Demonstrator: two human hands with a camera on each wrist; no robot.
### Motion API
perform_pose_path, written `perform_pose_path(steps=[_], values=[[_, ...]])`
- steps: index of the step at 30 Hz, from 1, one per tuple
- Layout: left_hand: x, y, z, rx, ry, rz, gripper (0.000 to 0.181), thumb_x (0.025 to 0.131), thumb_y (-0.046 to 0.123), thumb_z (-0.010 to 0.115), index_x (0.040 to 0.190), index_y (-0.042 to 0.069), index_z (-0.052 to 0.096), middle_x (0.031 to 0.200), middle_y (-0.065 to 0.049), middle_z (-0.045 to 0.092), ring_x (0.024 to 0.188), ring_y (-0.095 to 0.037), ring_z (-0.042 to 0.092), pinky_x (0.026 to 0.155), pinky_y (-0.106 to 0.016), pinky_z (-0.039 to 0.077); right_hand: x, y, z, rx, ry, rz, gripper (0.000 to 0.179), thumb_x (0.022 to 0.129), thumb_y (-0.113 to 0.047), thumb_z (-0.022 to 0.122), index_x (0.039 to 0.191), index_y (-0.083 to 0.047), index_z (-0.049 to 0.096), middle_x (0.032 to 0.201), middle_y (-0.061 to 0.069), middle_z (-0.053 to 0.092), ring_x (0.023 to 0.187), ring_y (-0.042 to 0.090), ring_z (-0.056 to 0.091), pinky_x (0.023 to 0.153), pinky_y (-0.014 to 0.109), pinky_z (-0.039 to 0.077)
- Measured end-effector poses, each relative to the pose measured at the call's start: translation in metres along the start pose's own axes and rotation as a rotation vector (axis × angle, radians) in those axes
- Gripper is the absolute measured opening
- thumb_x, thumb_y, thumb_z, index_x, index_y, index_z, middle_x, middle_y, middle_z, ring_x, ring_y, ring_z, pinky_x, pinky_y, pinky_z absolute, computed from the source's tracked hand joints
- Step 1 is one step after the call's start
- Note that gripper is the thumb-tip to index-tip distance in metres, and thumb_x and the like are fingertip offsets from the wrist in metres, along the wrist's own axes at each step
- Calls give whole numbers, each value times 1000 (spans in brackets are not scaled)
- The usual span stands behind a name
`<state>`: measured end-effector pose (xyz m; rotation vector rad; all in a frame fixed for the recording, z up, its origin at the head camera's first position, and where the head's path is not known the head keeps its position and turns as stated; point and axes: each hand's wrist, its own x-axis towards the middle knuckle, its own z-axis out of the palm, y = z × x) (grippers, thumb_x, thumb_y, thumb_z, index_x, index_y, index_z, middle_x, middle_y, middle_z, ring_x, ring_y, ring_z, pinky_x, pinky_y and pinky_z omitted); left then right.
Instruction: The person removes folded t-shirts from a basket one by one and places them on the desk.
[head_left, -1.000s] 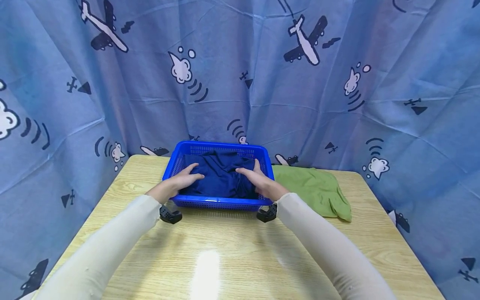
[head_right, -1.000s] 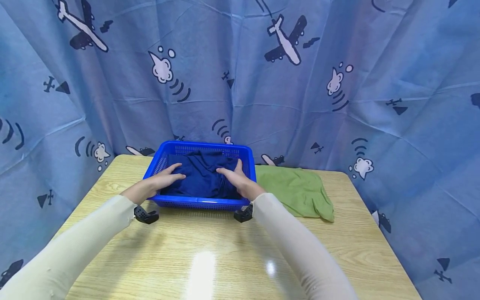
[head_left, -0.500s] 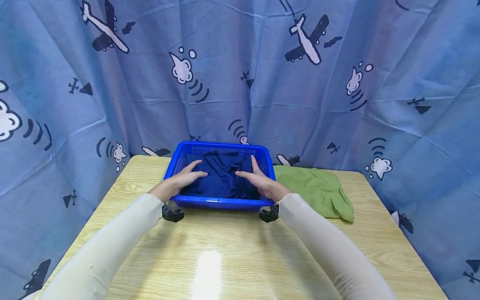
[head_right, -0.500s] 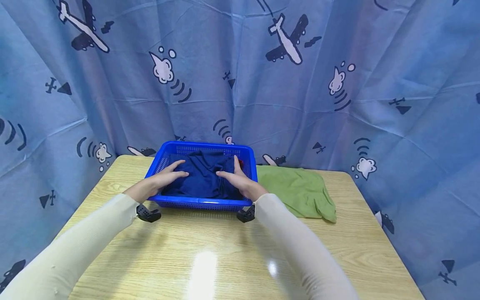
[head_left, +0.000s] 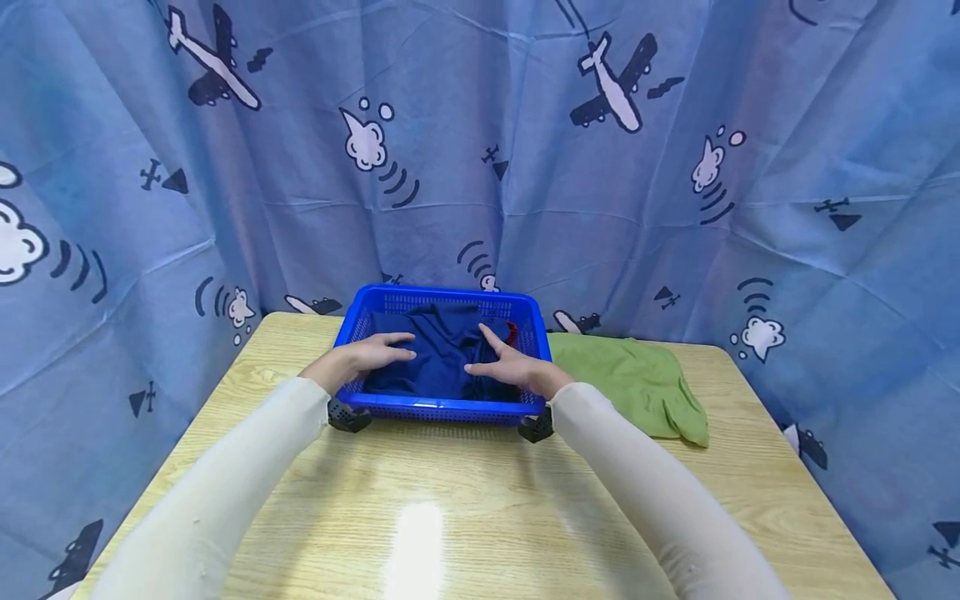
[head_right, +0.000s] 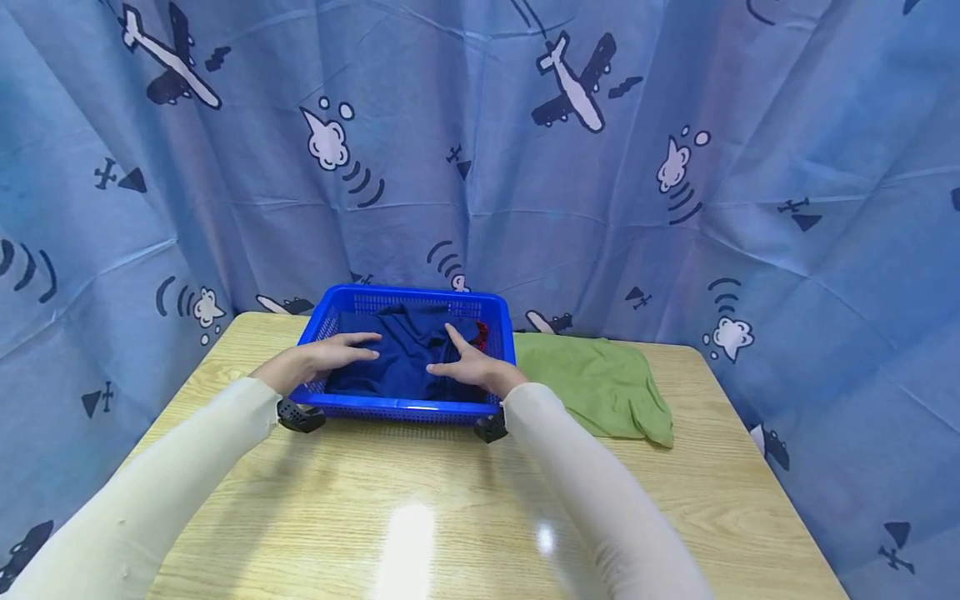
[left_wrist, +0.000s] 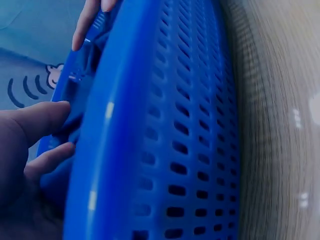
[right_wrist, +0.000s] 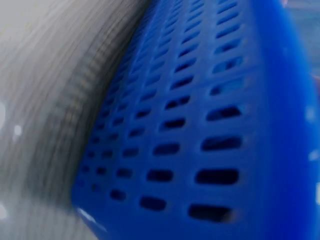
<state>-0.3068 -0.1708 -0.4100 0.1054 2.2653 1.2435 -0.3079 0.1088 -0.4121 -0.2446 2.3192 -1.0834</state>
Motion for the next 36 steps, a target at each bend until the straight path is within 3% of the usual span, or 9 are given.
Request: perform_pose_path(steps=[6, 10, 13, 22, 30, 36], values=[[2, -3, 0, 87, -21, 3, 59, 103, 29, 56, 157, 16, 38, 169, -21, 12, 157, -43, 10, 126, -60, 14, 4, -2, 0, -156, -43, -29, 72, 101, -36, 61, 162, -27, 24, 171, 14, 13, 158, 39, 12, 125, 60, 20], [4, -5, 1, 135, 0, 33, 60, 100, 25, 61, 156, 15, 41, 168, -23, 14, 157, -42, 10, 126, -59, 14, 5, 2, -3, -169, 39, -34, 58, 101, -32, 63, 154, -16, 45, 166, 18, 29, 155, 39, 22, 124, 57, 24], [4, -6, 1, 143, 45, 74, 62, 97, 18, 65, 155, 13, 43, 168, -23, 16, 157, -41, 9, 126, -59, 13, 7, 5, -5, -139, 113, -57, 51, 100, -25, 65, 148, -11, 53, 163, 19, 34, 154, 39, 26, 124, 56, 26], [-6, -6, -8, 122, 113, 190, 69, 93, 4, 66, 156, 11, 40, 166, -24, 22, 155, -41, 18, 125, -58, 19, -5, 1, -14, 2, 202, -122, 52, 98, -12, 67, 147, -12, 54, 163, 19, 35, 152, 38, 31, 120, 55, 33], [-18, 4, -17, 76, 142, 260, 69, 93, 3, 65, 156, 14, 41, 167, -20, 24, 153, -40, 24, 124, -59, 22, -22, -4, -34, 113, 193, -160, 51, 101, -16, 62, 150, -15, 51, 168, 14, 25, 157, 36, 16, 125, 59, 20], [-26, 21, -20, 47, 158, 308, 69, 92, 1, 67, 155, 14, 42, 167, -19, 23, 153, -39, 23, 123, -57, 25, -33, -12, -48, 112, 231, -157, 50, 101, -20, 63, 149, -22, 52, 170, 9, 21, 159, 33, 9, 126, 58, 17]])
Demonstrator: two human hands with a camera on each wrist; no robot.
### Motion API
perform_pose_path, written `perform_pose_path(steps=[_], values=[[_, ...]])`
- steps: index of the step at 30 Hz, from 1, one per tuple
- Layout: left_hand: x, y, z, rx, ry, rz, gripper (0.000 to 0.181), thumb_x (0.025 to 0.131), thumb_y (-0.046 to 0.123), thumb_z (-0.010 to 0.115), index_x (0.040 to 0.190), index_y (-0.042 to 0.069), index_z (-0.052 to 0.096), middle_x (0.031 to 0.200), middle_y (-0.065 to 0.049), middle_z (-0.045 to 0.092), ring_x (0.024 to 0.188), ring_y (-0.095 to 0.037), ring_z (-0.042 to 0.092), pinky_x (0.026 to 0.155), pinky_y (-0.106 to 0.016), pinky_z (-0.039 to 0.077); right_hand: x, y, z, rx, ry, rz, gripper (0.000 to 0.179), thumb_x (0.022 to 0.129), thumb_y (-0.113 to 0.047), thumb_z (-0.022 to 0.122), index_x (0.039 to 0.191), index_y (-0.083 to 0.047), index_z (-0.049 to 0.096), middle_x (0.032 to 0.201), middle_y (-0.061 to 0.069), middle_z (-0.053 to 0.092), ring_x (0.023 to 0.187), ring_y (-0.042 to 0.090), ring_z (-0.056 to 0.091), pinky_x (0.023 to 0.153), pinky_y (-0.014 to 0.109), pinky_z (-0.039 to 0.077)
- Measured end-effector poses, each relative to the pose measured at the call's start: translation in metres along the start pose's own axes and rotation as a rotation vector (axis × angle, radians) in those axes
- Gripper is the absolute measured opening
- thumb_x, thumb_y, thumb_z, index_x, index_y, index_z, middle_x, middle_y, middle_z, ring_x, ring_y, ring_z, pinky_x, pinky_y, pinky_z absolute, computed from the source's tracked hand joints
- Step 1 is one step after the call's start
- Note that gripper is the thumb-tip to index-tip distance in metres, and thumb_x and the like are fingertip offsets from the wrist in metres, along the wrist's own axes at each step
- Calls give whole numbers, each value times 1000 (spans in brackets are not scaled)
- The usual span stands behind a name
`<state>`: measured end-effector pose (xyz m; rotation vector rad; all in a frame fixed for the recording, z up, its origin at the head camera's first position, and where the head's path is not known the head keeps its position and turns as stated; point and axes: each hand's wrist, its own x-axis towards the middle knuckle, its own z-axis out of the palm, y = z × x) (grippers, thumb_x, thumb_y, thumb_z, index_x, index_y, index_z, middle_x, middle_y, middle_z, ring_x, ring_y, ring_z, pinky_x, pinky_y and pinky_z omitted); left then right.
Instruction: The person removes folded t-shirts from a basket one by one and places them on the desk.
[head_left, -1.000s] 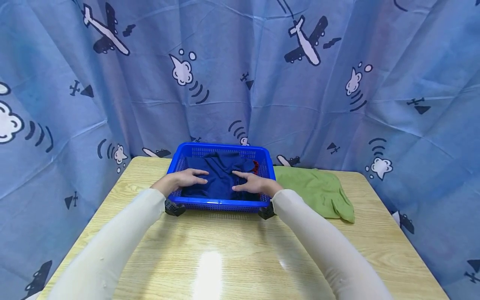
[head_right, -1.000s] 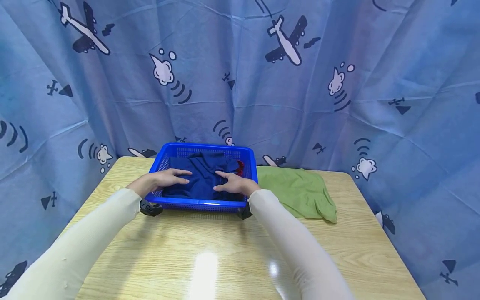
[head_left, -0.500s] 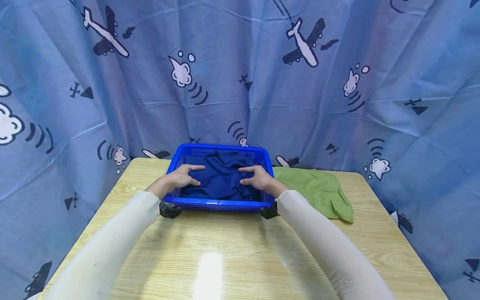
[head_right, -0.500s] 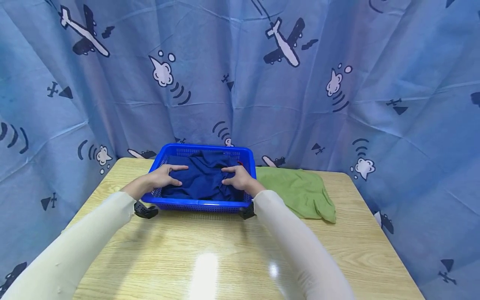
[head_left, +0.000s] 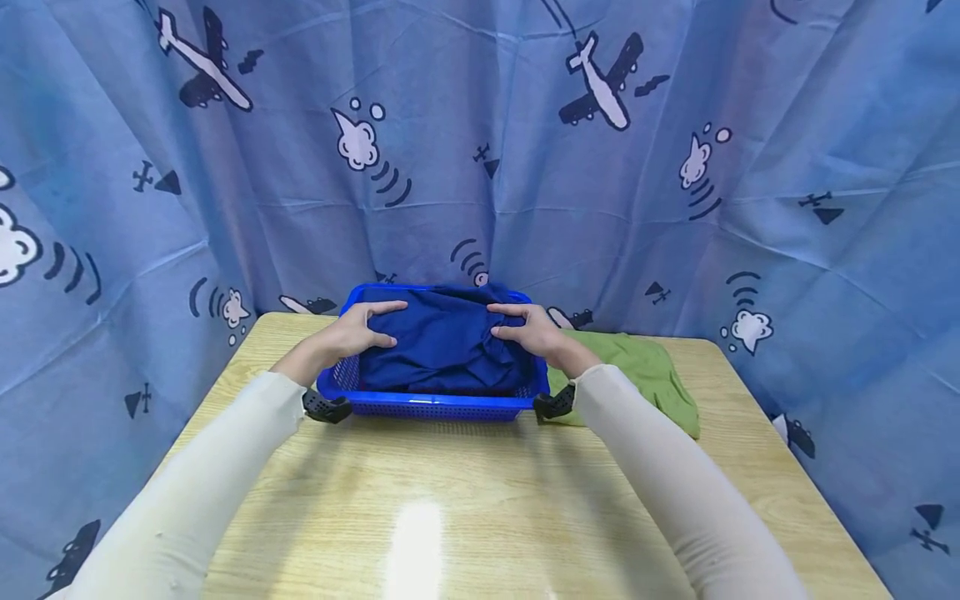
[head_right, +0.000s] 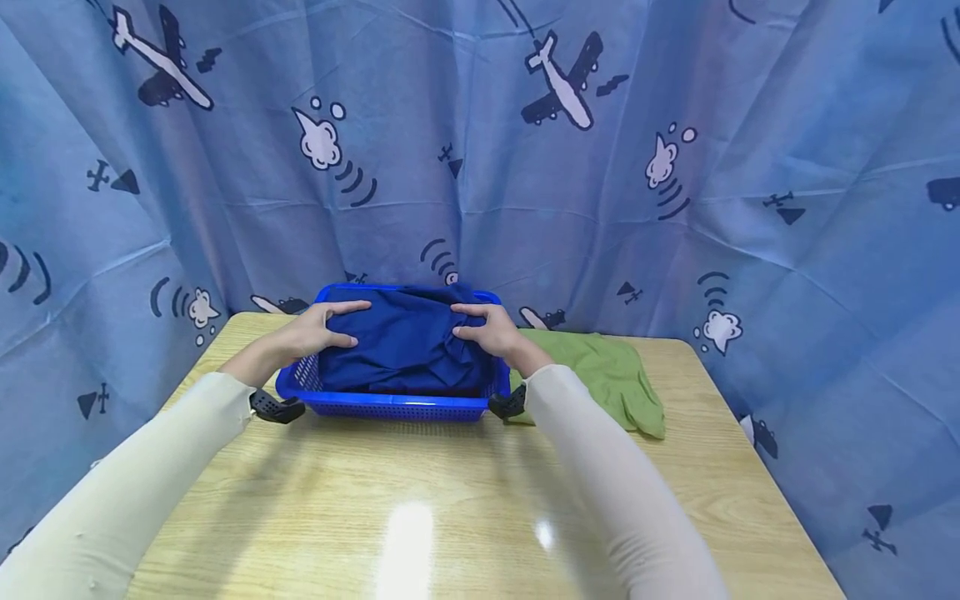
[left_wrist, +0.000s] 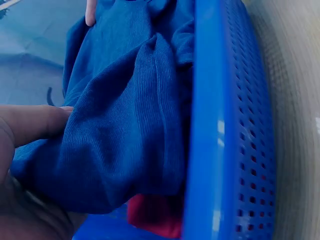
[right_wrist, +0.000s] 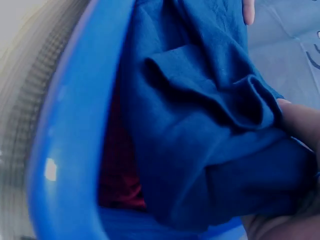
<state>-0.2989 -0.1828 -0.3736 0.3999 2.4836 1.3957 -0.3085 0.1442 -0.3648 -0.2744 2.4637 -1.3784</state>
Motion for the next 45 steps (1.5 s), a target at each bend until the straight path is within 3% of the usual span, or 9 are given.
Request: perform_pose_path(steps=[7, 26, 29, 30, 31, 33, 34, 37, 45], values=[[-4, 18, -9, -9, 11, 13, 69, 94, 2, 66, 156, 18, 42, 164, -18, 30, 146, -38, 38, 119, -55, 35, -3, -13, -14, 19, 8, -21, 50, 101, -21, 62, 150, -26, 52, 170, 6, 20, 160, 30, 6, 126, 57, 17], [-9, 53, -9, 5, -16, 77, 71, 91, -1, 68, 155, 18, 43, 159, -15, 41, 144, -32, 41, 119, -51, 36, -24, -31, -50, 7, -35, -94, 53, 100, -14, 63, 151, -17, 49, 170, 10, 20, 159, 29, 7, 123, 49, 25], [-10, 61, -8, 20, -13, 88, 70, 91, 0, 69, 154, 19, 44, 160, -13, 39, 145, -31, 38, 120, -51, 35, -28, -30, -58, -24, -20, -99, 53, 100, -16, 64, 151, -20, 49, 169, 10, 24, 113, 29, 62, 96, 43, 51], [-10, 63, -7, 29, -14, 98, 70, 91, 1, 69, 154, 19, 44, 161, -13, 38, 146, -31, 38, 120, -51, 34, -29, -30, -60, -31, -16, -97, 54, 100, -16, 64, 151, -20, 49, 169, 10, 24, 84, 29, 61, 83, 41, 52], [-9, 65, -6, 38, -17, 110, 70, 91, 1, 69, 154, 19, 45, 161, -13, 37, 146, -31, 37, 120, -51, 34, -31, -29, -62, -32, -14, -93, 54, 100, -16, 63, 152, -20, 49, 169, 10, 24, 84, 29, 61, 82, 40, 52], [-7, 69, -3, 50, -24, 129, 70, 91, 2, 70, 154, 18, 45, 161, -13, 37, 145, -31, 38, 120, -50, 34, -34, -28, -66, -23, -7, -84, 54, 100, -16, 64, 152, -20, 49, 169, 10, 22, 84, 29, 60, 78, 40, 47], [-7, 71, -2, 52, -26, 135, 70, 91, 2, 70, 154, 18, 45, 161, -13, 38, 145, -30, 38, 120, -50, 34, -36, -27, -67, -11, -10, -83, 54, 100, -15, 63, 152, -19, 48, 170, 10, 20, 113, 29, 61, 91, 42, 47], [-7, 77, 1, 51, -25, 141, 69, 91, 2, 70, 154, 19, 46, 161, -12, 39, 147, -30, 37, 121, -49, 34, -41, -27, -71, 17, -23, -90, 55, 101, -14, 62, 153, -17, 46, 171, 10, 15, 159, 30, 7, 123, 51, 26], [-9, 98, 11, 79, -26, 179, 69, 91, 2, 71, 154, 19, 46, 161, -11, 39, 149, -29, 34, 123, -48, 30, -60, -26, -90, 9, -19, -103, 56, 101, -14, 61, 154, -18, 44, 170, 10, 18, 155, 29, 22, 118, 47, 34]])
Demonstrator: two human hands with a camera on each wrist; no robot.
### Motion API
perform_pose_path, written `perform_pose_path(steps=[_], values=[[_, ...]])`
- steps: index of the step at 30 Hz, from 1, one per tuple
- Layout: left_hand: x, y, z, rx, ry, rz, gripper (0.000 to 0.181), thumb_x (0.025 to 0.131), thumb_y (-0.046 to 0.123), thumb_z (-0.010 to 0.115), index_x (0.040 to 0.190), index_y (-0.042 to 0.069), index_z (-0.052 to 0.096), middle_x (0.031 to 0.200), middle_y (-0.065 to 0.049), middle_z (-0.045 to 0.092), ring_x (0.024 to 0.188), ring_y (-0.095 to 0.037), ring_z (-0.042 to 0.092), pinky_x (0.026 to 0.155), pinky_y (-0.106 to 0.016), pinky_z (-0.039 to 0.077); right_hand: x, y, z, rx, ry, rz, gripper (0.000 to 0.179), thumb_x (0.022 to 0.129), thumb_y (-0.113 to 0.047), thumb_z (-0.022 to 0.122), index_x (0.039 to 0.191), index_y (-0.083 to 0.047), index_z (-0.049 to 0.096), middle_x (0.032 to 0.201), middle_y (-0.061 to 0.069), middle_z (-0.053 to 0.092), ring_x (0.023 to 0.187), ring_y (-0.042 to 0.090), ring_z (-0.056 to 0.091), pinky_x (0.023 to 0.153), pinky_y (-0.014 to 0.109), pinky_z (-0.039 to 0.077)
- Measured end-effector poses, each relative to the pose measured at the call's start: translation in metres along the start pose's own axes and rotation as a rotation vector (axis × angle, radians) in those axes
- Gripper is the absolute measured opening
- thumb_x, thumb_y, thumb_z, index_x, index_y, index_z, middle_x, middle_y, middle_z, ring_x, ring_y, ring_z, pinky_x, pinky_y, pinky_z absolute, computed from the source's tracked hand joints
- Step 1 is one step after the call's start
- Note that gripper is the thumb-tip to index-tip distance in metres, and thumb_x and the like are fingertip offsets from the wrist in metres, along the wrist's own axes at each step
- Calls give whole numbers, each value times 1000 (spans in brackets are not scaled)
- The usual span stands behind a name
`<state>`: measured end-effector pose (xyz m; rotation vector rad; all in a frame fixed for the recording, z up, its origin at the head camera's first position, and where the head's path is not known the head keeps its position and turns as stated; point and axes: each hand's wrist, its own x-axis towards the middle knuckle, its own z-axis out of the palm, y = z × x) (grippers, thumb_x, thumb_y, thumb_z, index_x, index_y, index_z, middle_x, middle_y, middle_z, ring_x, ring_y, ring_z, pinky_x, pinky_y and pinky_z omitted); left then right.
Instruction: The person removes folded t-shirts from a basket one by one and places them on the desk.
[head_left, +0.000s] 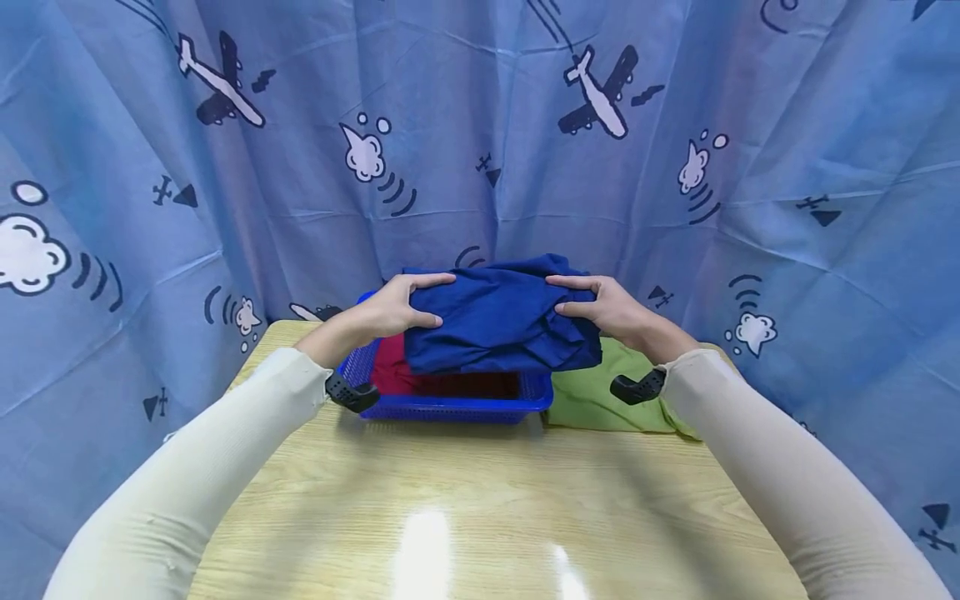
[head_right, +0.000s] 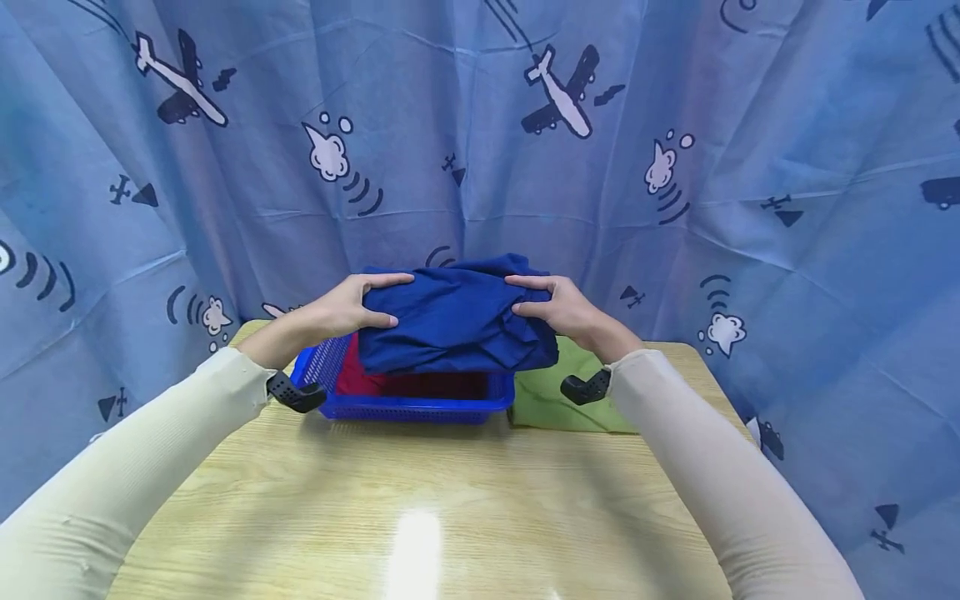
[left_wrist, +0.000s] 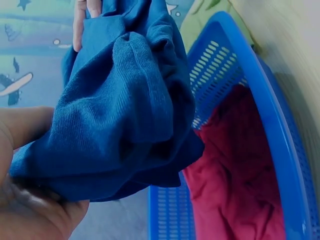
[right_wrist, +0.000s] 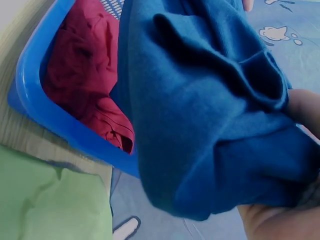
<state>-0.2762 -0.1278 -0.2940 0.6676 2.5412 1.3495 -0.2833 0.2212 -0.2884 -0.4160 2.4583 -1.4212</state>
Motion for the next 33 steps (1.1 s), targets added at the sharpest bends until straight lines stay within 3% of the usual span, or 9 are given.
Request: perform_pose_path(steps=[7, 14, 23, 25, 27, 30, 33], values=[[6, 21, 12, -17, -25, 47, 70, 90, -1, 71, 152, 19, 48, 159, -9, 43, 145, -25, 40, 120, -44, 36, -21, 6, -19, -31, -1, -3, 58, 101, -16, 62, 155, -15, 42, 171, 12, 13, 159, 33, 10, 124, 57, 24], [12, 36, 34, -59, -76, 92, 71, 90, -5, 69, 153, 16, 46, 159, -9, 44, 142, -26, 47, 117, -44, 41, -44, 17, -36, -80, 17, 6, 58, 101, -17, 62, 155, -12, 42, 171, 14, 14, 159, 37, 4, 125, 63, 13], [22, 50, 70, -54, -85, 128, 74, 88, -4, 72, 154, 17, 45, 158, -7, 44, 141, -21, 46, 115, -38, 42, -74, 39, -62, -106, 13, 16, 63, 101, -24, 63, 157, -13, 38, 170, 16, 13, 157, 41, 8, 122, 64, 19], [23, 53, 77, -59, -96, 141, 74, 88, -4, 72, 154, 17, 45, 159, -7, 44, 143, -22, 44, 117, -38, 41, -81, 43, -68, -130, 12, 22, 63, 101, -27, 63, 158, -15, 38, 170, 16, 13, 157, 42, 10, 122, 59, 25], [25, 56, 85, -73, -108, 149, 73, 88, -3, 72, 154, 17, 45, 159, -7, 43, 144, -22, 43, 118, -38, 40, -88, 48, -74, -143, 12, 33, 64, 101, -29, 63, 158, -17, 37, 170, 17, 11, 156, 43, 11, 120, 42, 36], [27, 59, 98, -103, -128, 155, 74, 88, -3, 72, 154, 17, 45, 158, -8, 44, 142, -23, 45, 117, -38, 41, -99, 56, -81, -152, 9, 62, 64, 101, -30, 62, 159, -18, 36, 171, 18, 9, 155, 44, 13, 102, 17, 45], [28, 60, 110, -123, -141, 159, 74, 88, -3, 72, 154, 18, 45, 157, -8, 45, 141, -23, 46, 116, -37, 43, -107, 64, -87, -156, 8, 90, 64, 101, -30, 62, 159, -17, 35, 170, 20, 7, 154, 47, 13, 110, 28, 45]])
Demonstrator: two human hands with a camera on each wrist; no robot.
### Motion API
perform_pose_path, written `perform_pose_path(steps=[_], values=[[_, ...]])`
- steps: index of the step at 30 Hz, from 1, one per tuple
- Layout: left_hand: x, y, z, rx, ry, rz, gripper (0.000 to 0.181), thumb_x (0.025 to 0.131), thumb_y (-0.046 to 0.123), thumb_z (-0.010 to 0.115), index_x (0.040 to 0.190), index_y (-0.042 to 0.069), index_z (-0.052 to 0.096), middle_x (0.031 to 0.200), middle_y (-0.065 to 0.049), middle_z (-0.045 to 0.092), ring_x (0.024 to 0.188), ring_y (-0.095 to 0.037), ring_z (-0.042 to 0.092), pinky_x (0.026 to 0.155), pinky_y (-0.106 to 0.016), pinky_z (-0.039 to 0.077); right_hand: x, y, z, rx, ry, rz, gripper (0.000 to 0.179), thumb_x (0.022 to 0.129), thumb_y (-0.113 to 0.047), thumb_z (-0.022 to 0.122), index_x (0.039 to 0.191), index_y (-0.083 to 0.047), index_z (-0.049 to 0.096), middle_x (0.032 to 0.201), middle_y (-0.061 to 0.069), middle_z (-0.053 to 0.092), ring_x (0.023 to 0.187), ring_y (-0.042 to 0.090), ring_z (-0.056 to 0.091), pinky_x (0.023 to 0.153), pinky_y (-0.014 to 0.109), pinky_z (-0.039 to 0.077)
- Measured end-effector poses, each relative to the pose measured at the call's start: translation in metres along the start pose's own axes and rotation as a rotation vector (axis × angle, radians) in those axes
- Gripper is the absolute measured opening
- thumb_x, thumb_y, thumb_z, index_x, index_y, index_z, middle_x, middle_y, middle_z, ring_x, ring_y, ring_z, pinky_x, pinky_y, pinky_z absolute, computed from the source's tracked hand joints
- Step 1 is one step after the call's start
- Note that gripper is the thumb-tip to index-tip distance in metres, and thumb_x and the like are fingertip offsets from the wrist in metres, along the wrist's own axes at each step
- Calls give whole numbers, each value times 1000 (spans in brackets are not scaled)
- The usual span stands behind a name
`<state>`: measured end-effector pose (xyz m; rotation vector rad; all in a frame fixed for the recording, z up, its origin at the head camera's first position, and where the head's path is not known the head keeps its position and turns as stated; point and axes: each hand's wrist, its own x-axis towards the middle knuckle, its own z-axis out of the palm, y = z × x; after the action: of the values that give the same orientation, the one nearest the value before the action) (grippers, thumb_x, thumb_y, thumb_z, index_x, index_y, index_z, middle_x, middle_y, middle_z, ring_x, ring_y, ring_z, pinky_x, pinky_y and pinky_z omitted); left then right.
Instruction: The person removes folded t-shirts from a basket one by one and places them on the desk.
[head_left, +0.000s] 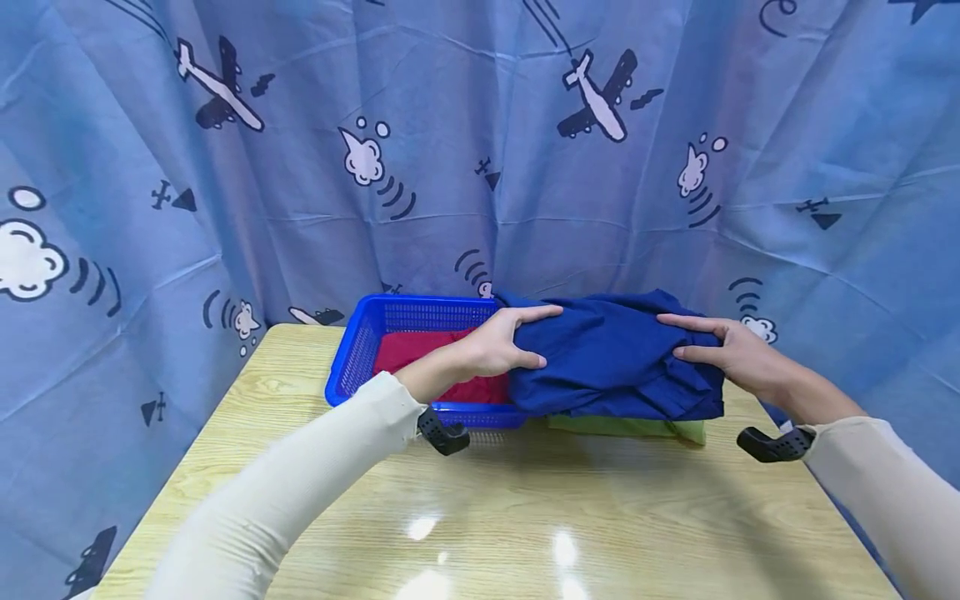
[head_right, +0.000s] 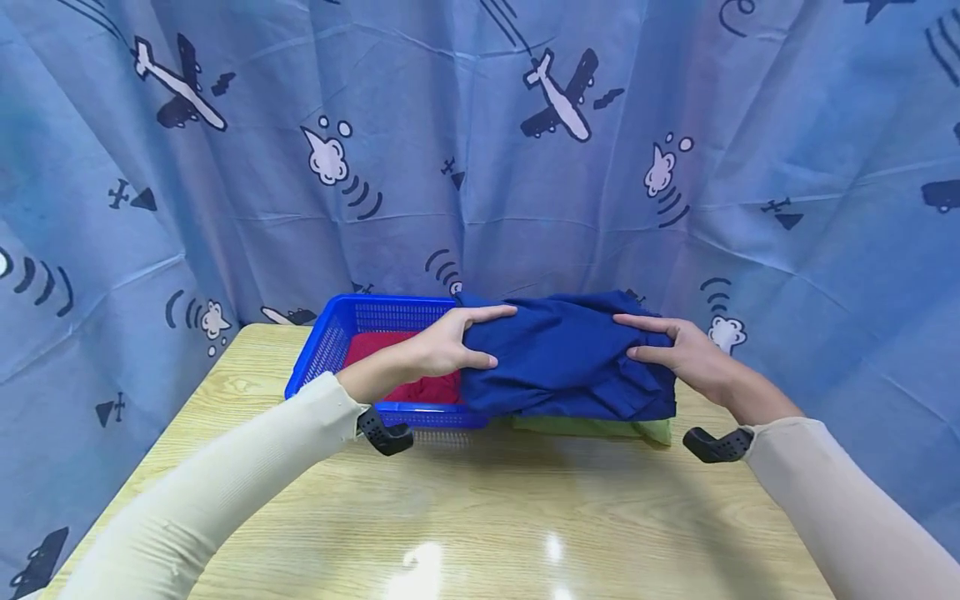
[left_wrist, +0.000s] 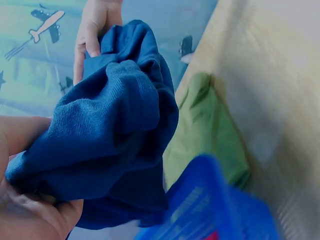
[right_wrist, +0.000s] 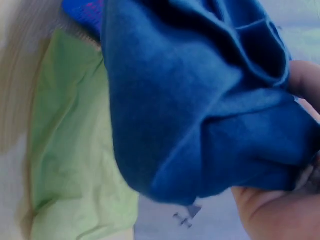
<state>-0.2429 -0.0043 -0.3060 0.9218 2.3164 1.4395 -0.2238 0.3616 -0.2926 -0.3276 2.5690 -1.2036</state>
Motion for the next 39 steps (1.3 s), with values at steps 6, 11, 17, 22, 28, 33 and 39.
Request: perform_pose_path(steps=[6, 11, 17, 22, 28, 33, 39], values=[[7, -3, 31, -89, -27, -2, 76, 88, -5, 71, 155, 20, 43, 157, -7, 46, 139, -23, 49, 113, -37, 46, -18, 27, -7, -49, 16, 37, 63, 103, -31, 60, 159, -19, 34, 168, 25, 12, 152, 28, 34, 115, 49, 41], [13, -7, 61, -120, -77, -7, 78, 87, -6, 72, 155, 21, 43, 155, -7, 49, 138, -24, 52, 112, -33, 46, -38, 55, -10, -26, 8, 56, 61, 103, -27, 59, 159, -18, 35, 165, 25, 22, 111, -22, 48, 87, 12, 51], [15, -11, 93, -146, -133, -39, 80, 87, -4, 73, 156, 24, 42, 156, -4, 48, 140, -18, 50, 114, -28, 42, -57, 87, -13, -4, -43, 67, 61, 103, -23, 58, 159, -17, 34, 161, -6, 33, 113, -26, 45, 89, 12, 50], [11, -28, 120, -139, -162, -67, 78, 87, 0, 74, 155, 24, 43, 157, -3, 47, 142, -16, 46, 116, -29, 39, -66, 112, -4, -29, -119, 108, 61, 104, -24, 56, 159, -16, 33, 167, 30, 6, 140, -8, 34, 105, 38, 47], [-4, -61, 150, -309, -111, -265, 75, 85, 1, 76, 149, 29, 51, 158, -2, 44, 145, -22, 42, 120, -45, 36, -64, 142, 29, 22, -211, 146, 61, 103, -21, 56, 158, -6, 33, 162, 40, 1, 152, 47, 17, 109, 51, 42], [-6, -84, 161, -252, -64, -297, 77, 80, -4, 76, 149, 22, 53, 156, -6, 46, 143, -24, 44, 118, -41, 38, -49, 155, 50, 18, -209, 151, 65, 100, -20, 62, 154, 3, 35, 159, 43, 9, 144, 64, 10, 106, 46, 46], [-1, -105, 166, -124, -11, -246, 79, 76, -10, 74, 148, 14, 52, 154, -14, 49, 143, -27, 44, 115, -38, 41, -36, 162, 58, -27, -170, 144, 66, 97, -17, 66, 151, 9, 38, 157, 44, 17, 144, 65, 15, 108, 55, 45]])
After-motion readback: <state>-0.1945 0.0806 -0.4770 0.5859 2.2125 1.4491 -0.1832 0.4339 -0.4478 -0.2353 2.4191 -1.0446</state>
